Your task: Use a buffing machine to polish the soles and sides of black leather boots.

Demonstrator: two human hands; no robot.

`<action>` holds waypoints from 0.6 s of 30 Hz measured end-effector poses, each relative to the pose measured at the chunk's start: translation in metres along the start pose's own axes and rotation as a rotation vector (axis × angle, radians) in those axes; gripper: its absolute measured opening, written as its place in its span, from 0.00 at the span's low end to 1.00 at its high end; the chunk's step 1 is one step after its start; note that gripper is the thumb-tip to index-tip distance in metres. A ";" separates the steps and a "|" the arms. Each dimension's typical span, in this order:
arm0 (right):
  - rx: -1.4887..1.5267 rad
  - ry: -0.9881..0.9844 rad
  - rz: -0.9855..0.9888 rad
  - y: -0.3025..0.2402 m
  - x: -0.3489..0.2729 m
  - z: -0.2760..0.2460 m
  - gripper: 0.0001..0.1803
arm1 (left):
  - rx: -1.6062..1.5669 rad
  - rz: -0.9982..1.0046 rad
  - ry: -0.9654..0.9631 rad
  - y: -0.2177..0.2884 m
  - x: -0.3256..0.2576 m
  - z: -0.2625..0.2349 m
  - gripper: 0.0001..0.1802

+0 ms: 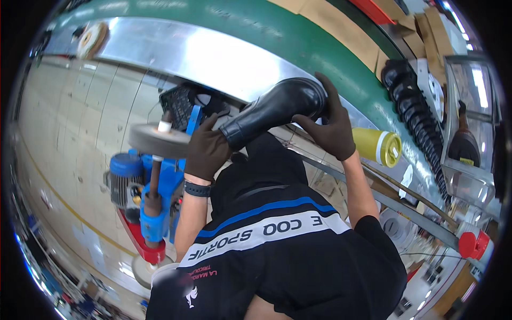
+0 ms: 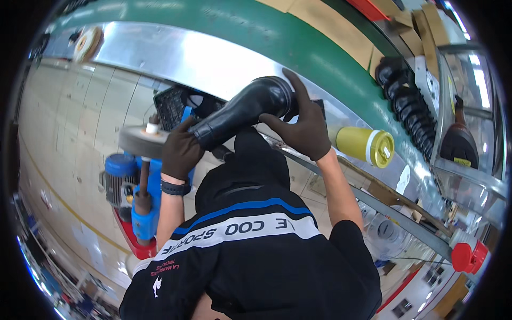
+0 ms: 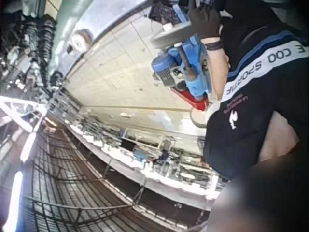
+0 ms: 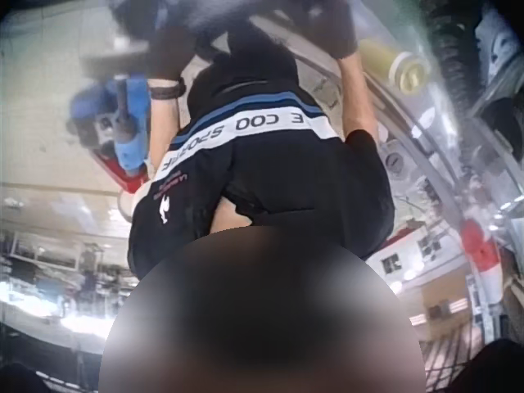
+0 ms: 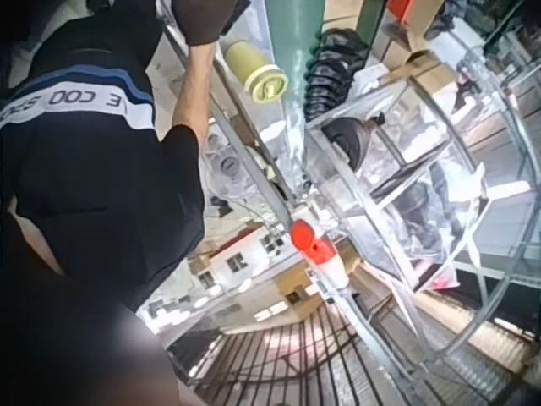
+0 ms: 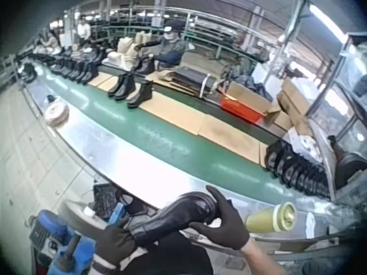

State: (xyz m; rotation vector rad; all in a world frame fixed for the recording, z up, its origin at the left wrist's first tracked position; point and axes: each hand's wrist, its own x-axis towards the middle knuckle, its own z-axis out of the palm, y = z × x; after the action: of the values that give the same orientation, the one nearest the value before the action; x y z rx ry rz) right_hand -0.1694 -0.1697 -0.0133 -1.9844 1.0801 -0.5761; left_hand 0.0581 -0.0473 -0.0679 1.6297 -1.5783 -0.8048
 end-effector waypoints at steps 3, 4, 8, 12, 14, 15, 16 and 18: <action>0.155 0.233 -0.021 0.001 0.009 -0.018 0.35 | -0.154 -0.031 0.103 0.001 0.042 -0.007 0.09; 0.160 0.255 -0.016 0.005 0.012 -0.023 0.35 | -0.283 -0.132 0.152 0.017 0.057 -0.011 0.08; 0.324 0.348 0.175 0.016 0.026 -0.045 0.24 | 0.169 0.316 -0.066 0.025 0.126 -0.030 0.07; 0.100 0.415 0.171 0.071 0.051 -0.048 0.29 | -0.444 -0.122 -0.076 0.035 0.183 -0.013 0.22; 0.575 0.198 0.453 0.085 0.077 -0.059 0.26 | -1.002 -0.228 -0.185 0.042 0.224 -0.002 0.27; 0.809 0.270 0.474 0.100 0.089 -0.057 0.24 | -1.099 -0.271 -0.226 0.069 0.246 -0.002 0.26; 1.037 0.350 0.488 0.133 0.094 -0.052 0.23 | -1.202 -0.318 -0.280 0.106 0.270 0.006 0.25; 1.135 0.497 0.407 0.210 0.099 -0.055 0.18 | -0.311 0.216 -0.078 0.141 0.291 0.028 0.19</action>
State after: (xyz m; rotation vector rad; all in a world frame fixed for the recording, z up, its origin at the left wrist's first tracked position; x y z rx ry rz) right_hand -0.2569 -0.3455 -0.1494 -0.6318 1.0315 -1.1527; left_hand -0.0264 -0.3389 0.0483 1.1986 -1.5610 -0.9521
